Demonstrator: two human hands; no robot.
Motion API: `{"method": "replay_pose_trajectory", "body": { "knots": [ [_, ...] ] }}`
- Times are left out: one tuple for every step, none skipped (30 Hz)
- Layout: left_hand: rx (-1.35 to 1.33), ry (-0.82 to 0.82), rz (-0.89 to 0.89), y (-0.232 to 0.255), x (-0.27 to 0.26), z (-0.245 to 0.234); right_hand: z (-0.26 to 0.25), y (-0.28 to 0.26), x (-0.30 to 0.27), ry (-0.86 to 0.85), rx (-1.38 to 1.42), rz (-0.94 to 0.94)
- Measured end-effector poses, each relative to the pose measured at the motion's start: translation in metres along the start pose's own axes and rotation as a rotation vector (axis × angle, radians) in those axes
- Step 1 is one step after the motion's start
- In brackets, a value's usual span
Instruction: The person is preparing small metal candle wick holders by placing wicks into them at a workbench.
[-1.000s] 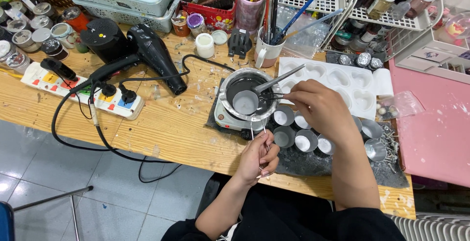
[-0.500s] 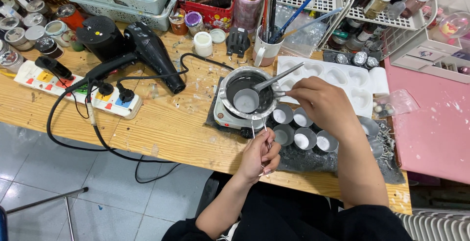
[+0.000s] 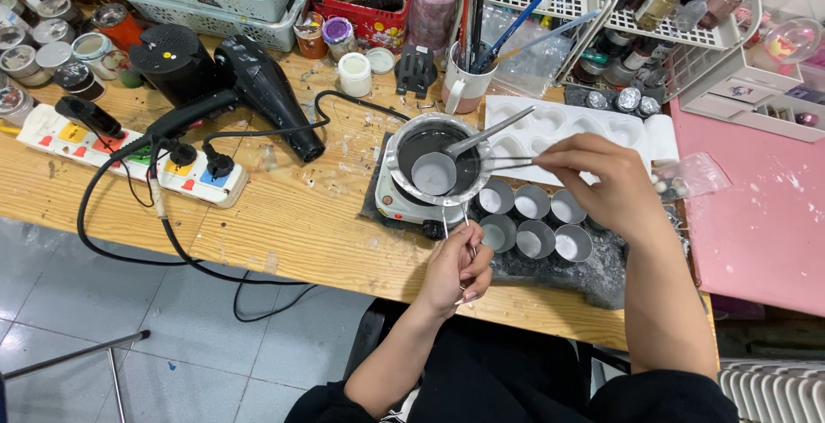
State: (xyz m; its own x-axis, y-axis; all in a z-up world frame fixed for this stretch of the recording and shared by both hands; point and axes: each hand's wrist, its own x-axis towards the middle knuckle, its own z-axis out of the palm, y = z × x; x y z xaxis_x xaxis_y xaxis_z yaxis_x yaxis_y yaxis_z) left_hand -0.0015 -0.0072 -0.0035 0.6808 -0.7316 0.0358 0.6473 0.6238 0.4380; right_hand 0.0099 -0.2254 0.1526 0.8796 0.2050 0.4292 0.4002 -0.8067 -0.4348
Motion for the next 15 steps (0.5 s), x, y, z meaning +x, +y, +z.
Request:
{"method": "replay_pose_trajectory", "body": {
  "knots": [
    [-0.002, -0.001, -0.002, -0.001, 0.001, 0.000, 0.002, 0.004, -0.004, -0.001, -0.002, 0.002],
    [0.002, 0.001, 0.001, -0.001, 0.001, -0.001, 0.004, 0.007, -0.009, -0.010, -0.007, -0.002],
    [0.005, 0.002, 0.003, -0.002, 0.001, -0.001, 0.006, 0.011, -0.014, -0.020, -0.012, -0.006],
    [0.005, 0.002, 0.001, -0.001, 0.001, -0.001, 0.005, 0.011, -0.018, -0.019, -0.012, -0.004],
    [0.008, 0.003, 0.002, -0.001, 0.001, -0.002, 0.005, 0.012, -0.022, -0.017, -0.028, 0.003],
    [0.010, 0.006, 0.003, 0.000, 0.000, -0.002, 0.004, 0.013, -0.026, -0.017, -0.043, 0.011],
    [0.010, 0.006, 0.001, 0.000, 0.000, -0.002, 0.003, 0.013, -0.030, -0.017, -0.042, 0.012],
    [0.013, 0.002, 0.005, 0.000, 0.000, -0.002, 0.002, 0.014, -0.033, -0.006, -0.042, 0.030],
    [0.016, -0.001, 0.009, 0.000, 0.000, -0.002, 0.000, 0.015, -0.037, 0.005, -0.042, 0.047],
    [0.017, -0.002, 0.007, 0.000, 0.000, -0.002, 0.000, 0.016, -0.040, 0.007, -0.042, 0.049],
    [0.014, 0.000, 0.005, 0.000, 0.000, -0.002, 0.000, 0.016, -0.043, 0.036, -0.037, 0.052],
    [0.011, 0.001, 0.002, 0.000, 0.000, -0.002, -0.001, 0.017, -0.047, 0.066, -0.032, 0.054],
    [0.012, -0.001, -0.001, 0.001, 0.000, -0.002, 0.001, 0.019, -0.051, 0.068, -0.034, 0.057],
    [0.014, 0.005, -0.002, 0.001, 0.000, -0.001, 0.003, 0.021, -0.055, 0.119, -0.028, 0.054],
    [0.016, 0.010, -0.003, 0.002, 0.000, 0.000, 0.005, 0.022, -0.060, 0.170, -0.023, 0.051]
  ]
}}
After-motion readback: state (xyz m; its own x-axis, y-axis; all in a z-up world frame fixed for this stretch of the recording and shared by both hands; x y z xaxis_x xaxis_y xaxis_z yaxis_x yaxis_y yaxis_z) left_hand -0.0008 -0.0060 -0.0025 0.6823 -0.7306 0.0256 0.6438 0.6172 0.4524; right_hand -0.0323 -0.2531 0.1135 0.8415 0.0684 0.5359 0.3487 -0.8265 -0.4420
